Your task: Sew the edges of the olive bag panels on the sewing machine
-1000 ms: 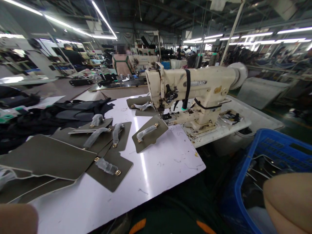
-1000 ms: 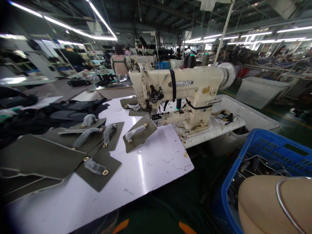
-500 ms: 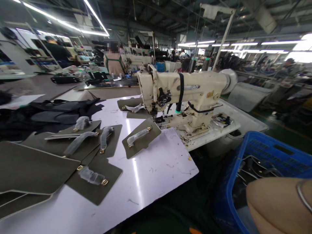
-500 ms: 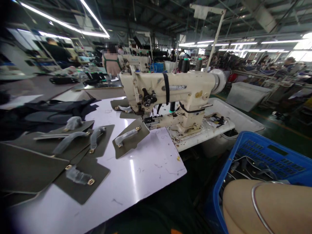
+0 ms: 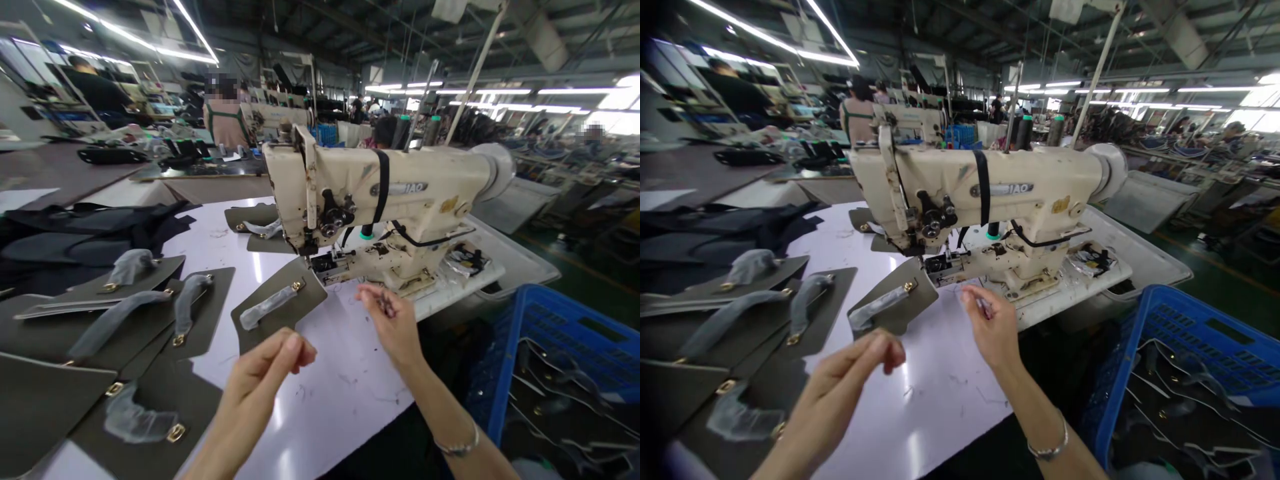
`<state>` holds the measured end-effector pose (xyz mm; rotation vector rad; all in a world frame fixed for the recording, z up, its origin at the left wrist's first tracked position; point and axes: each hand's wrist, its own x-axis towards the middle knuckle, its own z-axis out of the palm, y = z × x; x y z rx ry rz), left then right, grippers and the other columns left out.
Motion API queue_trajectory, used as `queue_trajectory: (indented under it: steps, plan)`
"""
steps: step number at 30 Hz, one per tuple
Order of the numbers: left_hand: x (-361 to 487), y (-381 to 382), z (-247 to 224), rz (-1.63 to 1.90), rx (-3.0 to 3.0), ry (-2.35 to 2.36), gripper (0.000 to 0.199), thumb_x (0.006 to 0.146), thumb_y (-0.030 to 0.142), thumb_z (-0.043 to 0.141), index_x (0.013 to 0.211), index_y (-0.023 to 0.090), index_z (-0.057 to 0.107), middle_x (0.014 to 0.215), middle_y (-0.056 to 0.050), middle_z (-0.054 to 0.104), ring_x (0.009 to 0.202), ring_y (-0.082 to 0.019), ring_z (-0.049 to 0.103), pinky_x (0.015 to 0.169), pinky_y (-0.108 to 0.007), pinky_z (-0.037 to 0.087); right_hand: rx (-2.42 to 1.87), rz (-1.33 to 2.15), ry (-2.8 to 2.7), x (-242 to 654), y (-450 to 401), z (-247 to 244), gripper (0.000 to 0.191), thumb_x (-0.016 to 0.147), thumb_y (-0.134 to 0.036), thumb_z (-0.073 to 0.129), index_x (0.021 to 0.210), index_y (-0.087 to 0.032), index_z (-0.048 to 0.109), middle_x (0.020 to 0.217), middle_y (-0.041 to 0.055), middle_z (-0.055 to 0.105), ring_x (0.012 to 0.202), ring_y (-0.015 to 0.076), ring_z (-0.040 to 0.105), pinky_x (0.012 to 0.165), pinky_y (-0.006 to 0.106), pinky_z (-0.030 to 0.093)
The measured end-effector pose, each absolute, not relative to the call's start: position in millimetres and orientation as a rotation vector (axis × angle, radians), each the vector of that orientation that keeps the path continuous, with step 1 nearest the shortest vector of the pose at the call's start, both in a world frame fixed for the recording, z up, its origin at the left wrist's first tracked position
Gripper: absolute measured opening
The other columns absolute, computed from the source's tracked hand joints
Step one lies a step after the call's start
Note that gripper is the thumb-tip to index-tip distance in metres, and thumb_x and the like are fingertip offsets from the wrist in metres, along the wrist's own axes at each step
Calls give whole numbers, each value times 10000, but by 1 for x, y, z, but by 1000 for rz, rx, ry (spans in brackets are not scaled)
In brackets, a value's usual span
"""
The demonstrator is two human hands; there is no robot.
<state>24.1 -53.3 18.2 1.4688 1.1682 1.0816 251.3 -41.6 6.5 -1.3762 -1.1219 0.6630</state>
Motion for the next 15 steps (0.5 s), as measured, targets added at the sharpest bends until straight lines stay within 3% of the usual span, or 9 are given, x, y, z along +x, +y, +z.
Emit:
queue_trajectory:
  steps: [3, 5, 10, 12, 15]
  plan:
    - [50, -43, -24, 851, 1335, 1094, 489, 919, 599, 559, 717, 186, 722, 698, -48, 642, 688, -167, 558, 651, -273, 432, -1466, 696, -1286, 231, -16, -13, 306, 887, -466, 726, 1055, -222, 802, 1035, 73, 799, 934, 234, 733, 765, 314, 544]
    - [63, -40, -50, 804, 1224, 1106, 492, 920, 606, 558, 744, 175, 718, 731, -53, 651, 709, -168, 550, 671, -272, 420, -1497, 685, -1365, 219, 1, -19, 310, 854, -445, 759, 1074, -230, 799, 1043, 79, 800, 970, 252, 739, 820, 334, 552]
    - [77, -24, -90, 862, 1036, 1105, 477, 878, 633, 618, 848, 165, 706, 785, -50, 656, 758, -174, 550, 702, -268, 419, -1411, 873, -1263, 198, 31, -28, 156, 847, -301, 719, 936, -206, 805, 817, 46, 783, 753, 202, 708, 733, 305, 542]
    - [80, -14, -97, 982, 948, 1055, 498, 887, 659, 581, 917, 174, 691, 796, -47, 644, 746, -177, 538, 692, -276, 429, -1299, 1076, -1051, 192, 33, -29, 172, 814, -305, 749, 936, -195, 803, 728, 18, 746, 668, 175, 666, 657, 278, 530]
    - [81, 1, -103, 1171, 907, 1023, 566, 889, 733, 489, 809, 192, 637, 832, -69, 644, 747, -196, 539, 676, -300, 460, -1139, 1317, -800, 185, 29, -30, 259, 801, -341, 784, 1003, -180, 795, 641, -14, 676, 540, 134, 577, 538, 250, 485]
